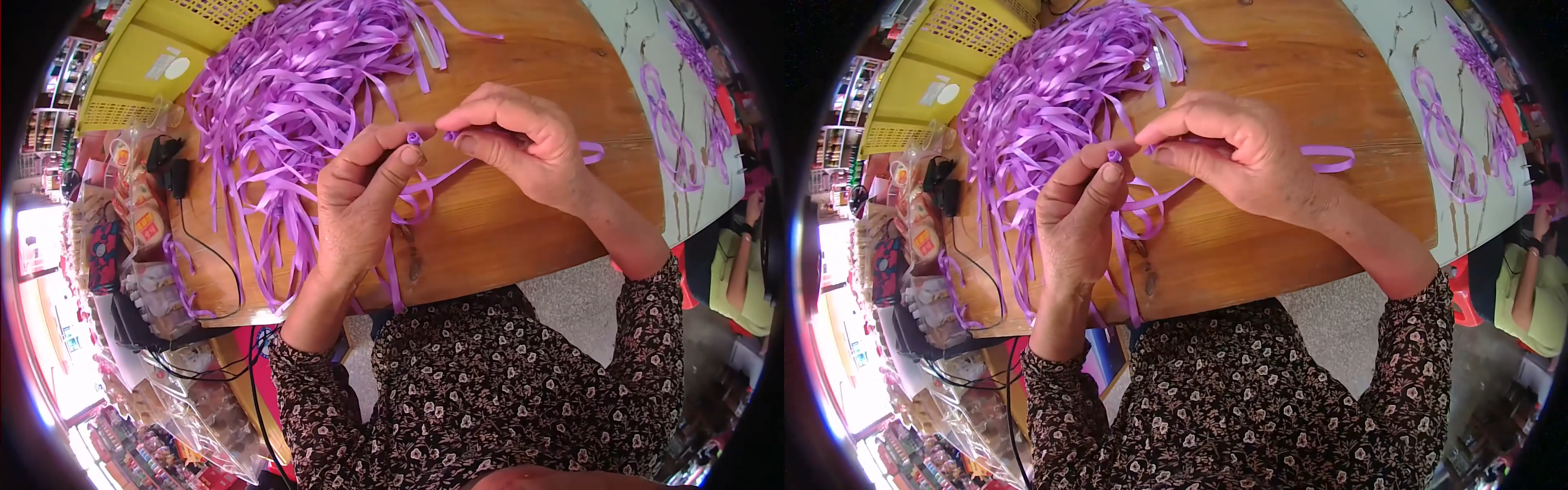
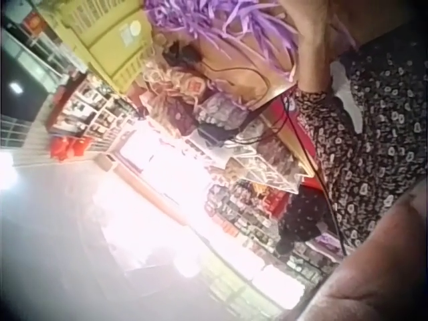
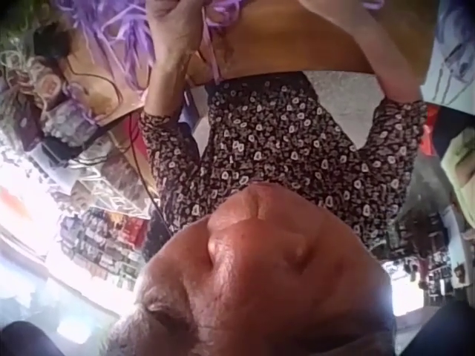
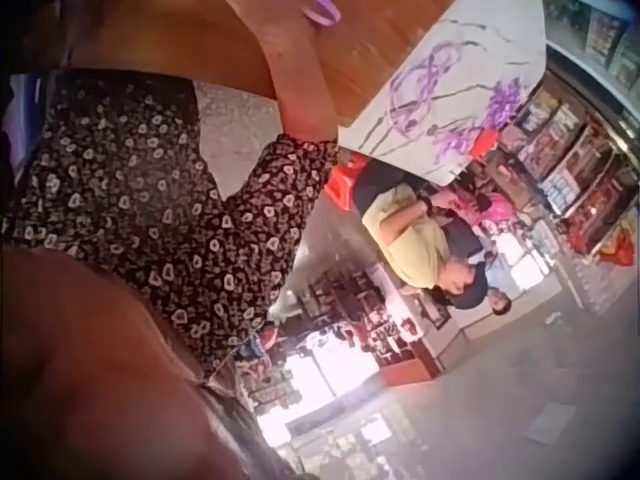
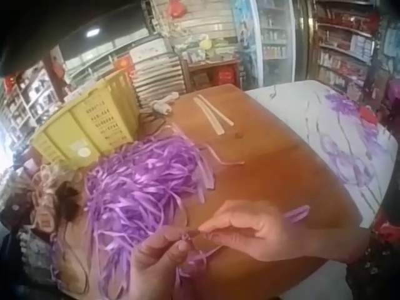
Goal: Tying purple ribbons into small decorative knots or loops.
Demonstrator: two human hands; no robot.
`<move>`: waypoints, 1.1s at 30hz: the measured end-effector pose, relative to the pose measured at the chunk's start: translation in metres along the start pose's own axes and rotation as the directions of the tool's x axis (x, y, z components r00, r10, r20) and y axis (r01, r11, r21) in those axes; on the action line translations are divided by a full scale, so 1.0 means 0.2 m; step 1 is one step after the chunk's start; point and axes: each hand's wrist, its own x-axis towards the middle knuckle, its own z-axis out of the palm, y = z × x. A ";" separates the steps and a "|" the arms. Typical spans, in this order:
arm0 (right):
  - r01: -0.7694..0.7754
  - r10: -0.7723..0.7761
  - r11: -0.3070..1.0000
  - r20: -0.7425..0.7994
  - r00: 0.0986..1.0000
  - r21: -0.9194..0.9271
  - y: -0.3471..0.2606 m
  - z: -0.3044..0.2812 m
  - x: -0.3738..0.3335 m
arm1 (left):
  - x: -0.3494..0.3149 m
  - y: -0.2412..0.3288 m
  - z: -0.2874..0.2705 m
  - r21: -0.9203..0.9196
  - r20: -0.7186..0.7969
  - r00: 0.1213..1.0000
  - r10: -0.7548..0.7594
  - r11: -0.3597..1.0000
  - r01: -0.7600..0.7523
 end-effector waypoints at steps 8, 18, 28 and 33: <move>0.081 -0.073 0.991 0.076 0.994 -0.110 0.04 0.05 0.09 | -0.01 0.00 -0.05 -0.095 0.078 0.971 -0.227 0.968 0.234; 0.110 -0.099 0.984 0.084 0.992 -0.143 0.03 0.05 0.05 | -0.01 -0.02 -0.04 -0.079 0.082 0.963 -0.258 0.961 0.265; 0.131 -0.119 0.973 0.075 0.990 -0.188 0.04 0.03 0.01 | -0.01 -0.07 -0.01 -0.210 0.020 0.957 -0.289 0.935 0.286; -0.052 0.050 0.998 0.063 0.997 0.042 0.10 0.03 0.02 | -0.01 -0.07 -0.02 -0.193 0.028 0.962 -0.271 0.943 0.271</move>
